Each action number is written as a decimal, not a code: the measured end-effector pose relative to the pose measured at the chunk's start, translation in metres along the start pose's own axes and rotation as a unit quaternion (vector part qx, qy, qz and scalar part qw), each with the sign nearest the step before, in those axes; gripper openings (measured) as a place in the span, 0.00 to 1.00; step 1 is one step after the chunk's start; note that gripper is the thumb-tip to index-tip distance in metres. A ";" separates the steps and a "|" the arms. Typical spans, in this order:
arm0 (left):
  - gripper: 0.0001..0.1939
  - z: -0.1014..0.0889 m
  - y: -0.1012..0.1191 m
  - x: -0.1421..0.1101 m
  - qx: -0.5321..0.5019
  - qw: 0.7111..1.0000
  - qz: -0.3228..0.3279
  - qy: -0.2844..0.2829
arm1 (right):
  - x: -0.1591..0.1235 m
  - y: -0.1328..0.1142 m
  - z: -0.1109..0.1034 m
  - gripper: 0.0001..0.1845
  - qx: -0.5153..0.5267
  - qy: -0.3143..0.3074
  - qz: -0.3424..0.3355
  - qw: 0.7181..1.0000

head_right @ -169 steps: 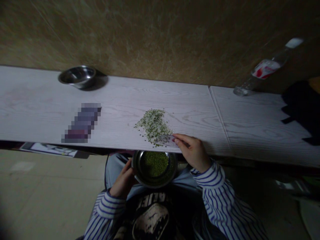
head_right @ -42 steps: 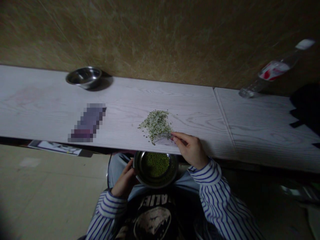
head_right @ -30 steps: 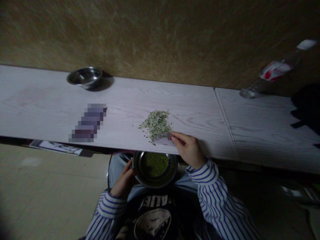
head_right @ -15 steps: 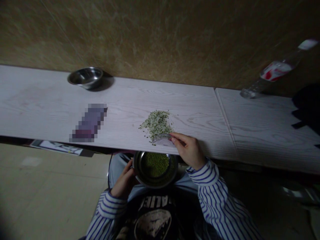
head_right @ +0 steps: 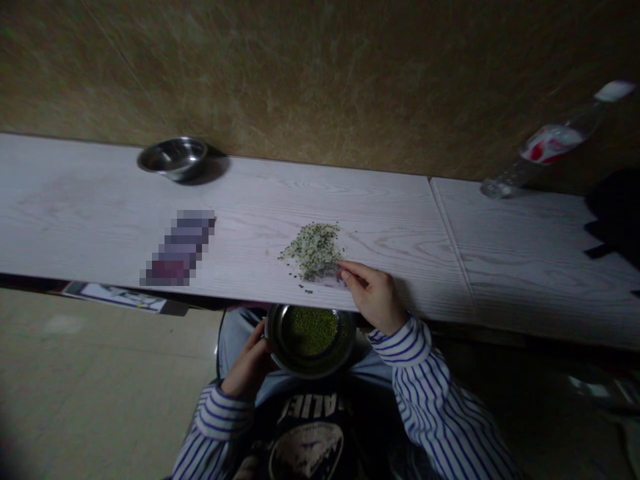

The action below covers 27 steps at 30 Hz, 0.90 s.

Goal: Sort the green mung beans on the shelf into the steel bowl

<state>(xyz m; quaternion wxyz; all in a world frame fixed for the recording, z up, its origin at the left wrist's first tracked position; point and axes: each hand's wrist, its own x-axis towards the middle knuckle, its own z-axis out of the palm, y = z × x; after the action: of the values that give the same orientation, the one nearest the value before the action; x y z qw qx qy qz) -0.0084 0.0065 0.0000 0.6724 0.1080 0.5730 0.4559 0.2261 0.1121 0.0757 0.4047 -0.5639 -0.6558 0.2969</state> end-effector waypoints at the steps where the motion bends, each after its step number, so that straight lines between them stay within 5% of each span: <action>1: 0.36 0.000 0.001 -0.001 -0.001 1.000 0.001 0.001 | 0.002 0.000 0.000 0.15 0.000 0.003 -0.001 1.000; 27: 0.37 -0.003 0.000 0.003 0.010 1.000 -0.001 -0.017 | 0.009 0.002 0.003 0.16 0.001 0.042 -0.005 0.999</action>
<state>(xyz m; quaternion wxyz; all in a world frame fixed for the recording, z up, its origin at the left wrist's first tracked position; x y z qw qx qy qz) -0.0117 0.0073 -0.0026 0.6816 0.1214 0.5661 0.4476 0.2240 0.1217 0.0739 0.4339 -0.5720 -0.6409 0.2717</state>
